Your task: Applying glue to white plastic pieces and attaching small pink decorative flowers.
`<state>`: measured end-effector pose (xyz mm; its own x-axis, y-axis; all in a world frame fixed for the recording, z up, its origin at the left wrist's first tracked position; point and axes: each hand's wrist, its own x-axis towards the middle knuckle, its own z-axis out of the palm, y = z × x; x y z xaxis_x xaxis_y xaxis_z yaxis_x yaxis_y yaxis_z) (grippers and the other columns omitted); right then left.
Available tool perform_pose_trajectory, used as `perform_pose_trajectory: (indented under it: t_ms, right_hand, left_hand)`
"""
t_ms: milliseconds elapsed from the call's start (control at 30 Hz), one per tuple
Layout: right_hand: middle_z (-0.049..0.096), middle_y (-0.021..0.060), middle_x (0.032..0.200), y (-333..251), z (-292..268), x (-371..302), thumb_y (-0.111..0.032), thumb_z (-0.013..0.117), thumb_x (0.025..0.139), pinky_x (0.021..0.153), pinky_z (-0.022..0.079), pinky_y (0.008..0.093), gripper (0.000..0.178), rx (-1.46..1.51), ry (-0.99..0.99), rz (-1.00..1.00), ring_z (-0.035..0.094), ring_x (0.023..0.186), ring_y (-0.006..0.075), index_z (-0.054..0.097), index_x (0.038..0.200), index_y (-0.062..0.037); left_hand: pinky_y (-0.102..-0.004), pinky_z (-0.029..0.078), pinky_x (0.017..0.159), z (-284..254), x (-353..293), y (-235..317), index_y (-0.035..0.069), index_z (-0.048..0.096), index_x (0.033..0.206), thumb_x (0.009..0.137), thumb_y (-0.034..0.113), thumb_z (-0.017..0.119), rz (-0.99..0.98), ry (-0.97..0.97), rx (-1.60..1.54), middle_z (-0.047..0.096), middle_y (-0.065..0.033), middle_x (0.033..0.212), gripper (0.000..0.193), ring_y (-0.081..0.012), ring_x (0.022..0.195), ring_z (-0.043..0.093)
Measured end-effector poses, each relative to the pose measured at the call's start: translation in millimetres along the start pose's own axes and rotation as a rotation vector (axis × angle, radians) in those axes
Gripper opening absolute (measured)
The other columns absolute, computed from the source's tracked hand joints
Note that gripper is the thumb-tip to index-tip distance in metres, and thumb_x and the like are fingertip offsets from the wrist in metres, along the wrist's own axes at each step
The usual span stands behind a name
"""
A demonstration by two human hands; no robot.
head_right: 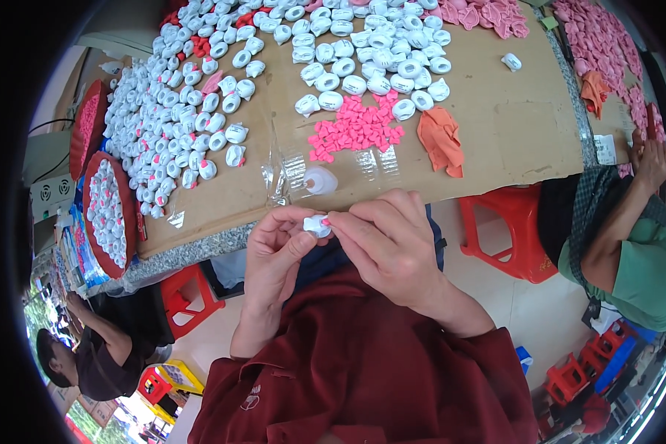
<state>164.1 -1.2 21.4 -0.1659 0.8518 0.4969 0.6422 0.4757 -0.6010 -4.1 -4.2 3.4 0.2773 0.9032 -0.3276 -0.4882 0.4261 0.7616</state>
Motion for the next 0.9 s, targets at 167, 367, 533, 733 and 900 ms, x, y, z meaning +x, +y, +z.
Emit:
perform_pose_trajectory:
  t_ms: [167,367,533,733,900]
  right_hand:
    - [0.055,0.0018,0.071,-1.6,-1.2,-5.9,0.001,0.072,0.058,0.059,0.036,0.0279,0.023,0.003,0.035,0.04,0.049,0.066,0.0175,0.066,0.079,-0.0053]
    - [0.055,0.0017,0.071,-5.2,-1.6,-4.7,0.001,0.071,0.061,0.059,0.036,0.0281,0.019,-0.076,-0.005,-0.003,0.049,0.066,0.0177,0.066,0.078,-0.005]
    - [0.057,0.0035,0.073,-6.7,-6.4,-0.8,0.0,0.069,0.064,0.059,0.039,0.0271,0.017,0.052,-0.07,0.11,0.05,0.066,0.0175,0.066,0.08,-0.0043]
    - [0.059,0.0043,0.072,2.2,-3.0,-3.5,0.0,0.069,0.065,0.059,0.041,0.0256,0.015,0.353,-0.104,0.336,0.051,0.067,0.0156,0.067,0.079,-0.004]
    - [0.059,0.0043,0.072,0.3,5.2,-6.8,0.001,0.069,0.065,0.059,0.041,0.0257,0.014,0.341,-0.064,0.329,0.051,0.067,0.0149,0.067,0.079,-0.0036]
  left_hand:
    - [-0.0266,0.048,0.081,-1.2,-0.6,-1.7,-0.003,0.054,0.101,0.078,-0.006,0.06,0.007,-0.054,-0.001,0.061,-0.0102,0.096,0.024,-0.0146,0.09,0.059]
    - [-0.0264,0.048,0.082,-2.7,0.0,-4.1,-0.003,0.054,0.101,0.077,-0.007,0.06,0.013,-0.058,0.003,0.061,-0.0104,0.096,0.025,-0.0144,0.09,0.059]
    - [-0.0262,0.048,0.081,-1.3,-1.5,-3.3,-0.004,0.055,0.101,0.077,-0.008,0.06,0.058,-0.037,0.019,0.06,-0.0108,0.097,0.025,-0.0148,0.09,0.059]
    - [-0.0256,0.048,0.08,1.9,0.0,-2.9,-0.002,0.062,0.095,0.075,-0.008,0.061,0.145,-0.067,0.198,0.059,-0.013,0.101,0.021,-0.0161,0.092,0.058]
    - [-0.0248,0.047,0.078,-4.0,0.2,-4.5,-0.001,0.064,0.092,0.073,-0.007,0.064,0.231,-0.059,0.37,0.06,-0.0123,0.099,0.02,-0.0164,0.091,0.058]
